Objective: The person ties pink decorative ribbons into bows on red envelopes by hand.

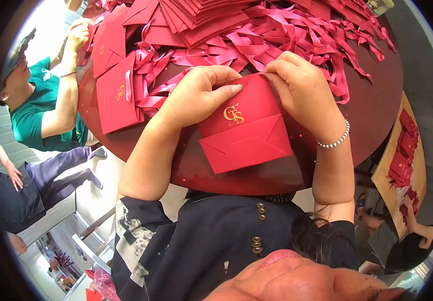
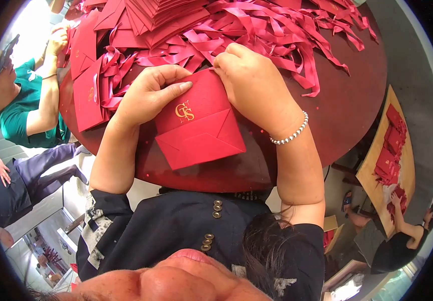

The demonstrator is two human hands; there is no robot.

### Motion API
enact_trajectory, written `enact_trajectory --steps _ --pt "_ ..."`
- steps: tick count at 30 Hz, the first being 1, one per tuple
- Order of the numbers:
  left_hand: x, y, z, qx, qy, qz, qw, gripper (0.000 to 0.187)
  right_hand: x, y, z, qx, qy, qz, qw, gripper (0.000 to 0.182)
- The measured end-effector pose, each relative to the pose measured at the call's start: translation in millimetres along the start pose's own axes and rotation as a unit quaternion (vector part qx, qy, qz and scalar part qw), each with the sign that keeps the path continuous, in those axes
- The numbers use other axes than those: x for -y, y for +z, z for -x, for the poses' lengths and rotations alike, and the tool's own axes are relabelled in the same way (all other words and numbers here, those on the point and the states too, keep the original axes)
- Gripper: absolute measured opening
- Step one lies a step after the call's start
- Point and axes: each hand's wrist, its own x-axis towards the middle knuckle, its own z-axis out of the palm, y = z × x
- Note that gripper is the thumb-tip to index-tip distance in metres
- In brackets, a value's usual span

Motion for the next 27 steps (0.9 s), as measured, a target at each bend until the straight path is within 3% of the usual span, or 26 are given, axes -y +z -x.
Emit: enact_trajectory --steps 4,12,16,22,24,27 --pt "-2.8 0.6 0.7 -0.008 -0.021 0.019 1.0 0.022 7.0 0.1 1.8 0.0 -0.01 -0.04 0.999 0.006" --pt "-15.7 2.5 4.1 -0.049 0.077 -0.186 0.978 0.02 11.0 14.6 -0.1 0.02 -0.018 -0.042 0.999 0.008" --pt "-7.9 8.5 2.3 -0.084 0.155 -0.224 0.959 0.02 15.7 23.0 1.3 0.012 -0.032 0.015 0.999 0.01" --pt "-15.6 10.7 4.4 -0.13 0.194 -0.264 0.936 0.023 31.3 34.4 1.7 -0.045 0.003 0.061 0.997 0.012" --pt "-16.6 7.0 5.7 -0.116 0.181 -0.249 0.944 0.023 22.1 28.7 1.2 -0.038 0.039 -0.089 0.994 0.013" --pt "-17.2 5.2 5.9 -0.112 0.18 -0.233 0.949 0.024 19.8 5.7 2.4 0.01 0.043 -0.151 0.988 0.014"
